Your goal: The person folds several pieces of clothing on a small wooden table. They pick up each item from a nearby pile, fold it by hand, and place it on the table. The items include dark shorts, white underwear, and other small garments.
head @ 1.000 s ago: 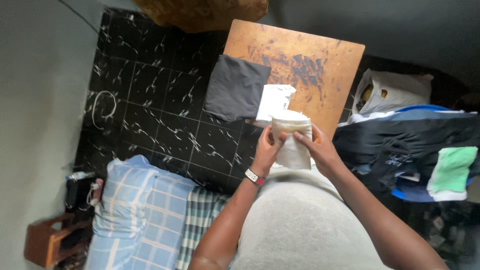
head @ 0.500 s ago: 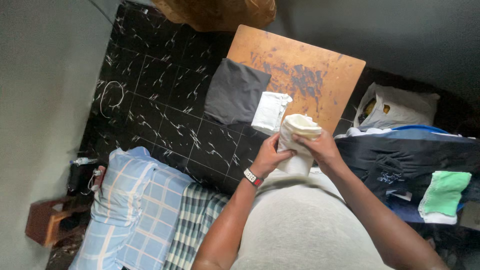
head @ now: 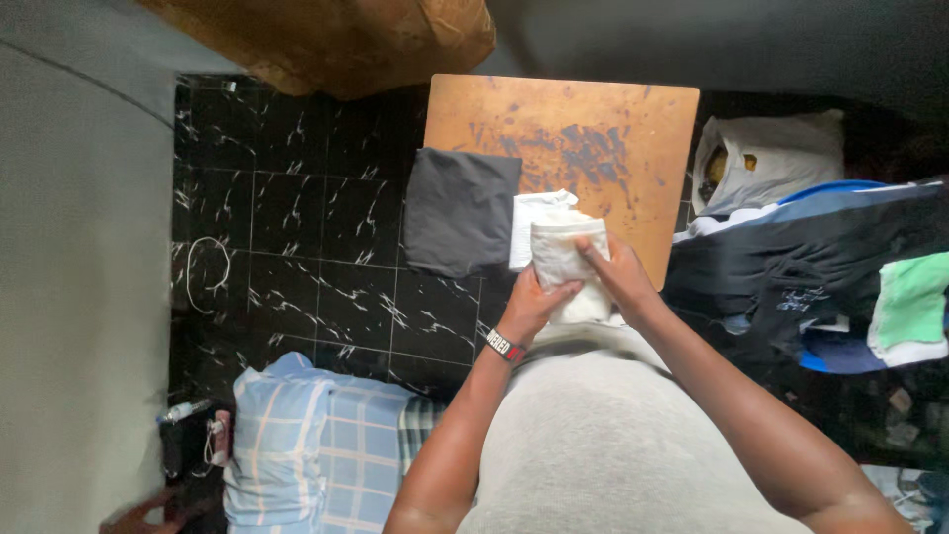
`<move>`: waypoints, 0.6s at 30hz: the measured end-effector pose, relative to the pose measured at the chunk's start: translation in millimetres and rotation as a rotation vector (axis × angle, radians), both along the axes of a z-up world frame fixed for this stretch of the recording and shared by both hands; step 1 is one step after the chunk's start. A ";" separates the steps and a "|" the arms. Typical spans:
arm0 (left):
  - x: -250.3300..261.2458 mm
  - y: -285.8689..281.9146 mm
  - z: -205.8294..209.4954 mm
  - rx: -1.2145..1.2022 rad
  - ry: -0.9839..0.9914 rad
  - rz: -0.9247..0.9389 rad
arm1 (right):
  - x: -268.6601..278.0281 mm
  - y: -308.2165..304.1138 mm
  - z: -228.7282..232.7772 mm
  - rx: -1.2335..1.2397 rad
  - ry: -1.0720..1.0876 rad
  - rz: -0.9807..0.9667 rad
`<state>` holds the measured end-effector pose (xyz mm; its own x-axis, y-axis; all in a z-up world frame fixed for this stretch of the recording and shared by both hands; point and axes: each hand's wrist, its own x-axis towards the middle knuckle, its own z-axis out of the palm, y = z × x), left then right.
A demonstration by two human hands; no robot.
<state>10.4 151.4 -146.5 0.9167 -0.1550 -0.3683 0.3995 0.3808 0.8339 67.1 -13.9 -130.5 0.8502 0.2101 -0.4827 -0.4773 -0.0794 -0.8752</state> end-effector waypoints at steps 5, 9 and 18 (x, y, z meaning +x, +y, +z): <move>17.6 40.2 -8.9 0.098 -0.039 -0.047 | -9.5 33.1 -8.4 -0.224 -0.273 0.004; 31.8 63.3 -30.2 0.056 0.052 -0.070 | -13.7 55.9 -20.2 -0.420 -0.370 -0.048; 55.5 75.1 -71.0 0.194 -0.071 -0.055 | -18.9 66.6 -49.5 -0.496 -0.248 -0.100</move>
<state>66.0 226.5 -217.6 0.9336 -0.1379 -0.3307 0.3526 0.1894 0.9164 48.1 52.6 -180.0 0.9548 -0.0786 -0.2867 -0.2888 -0.4747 -0.8314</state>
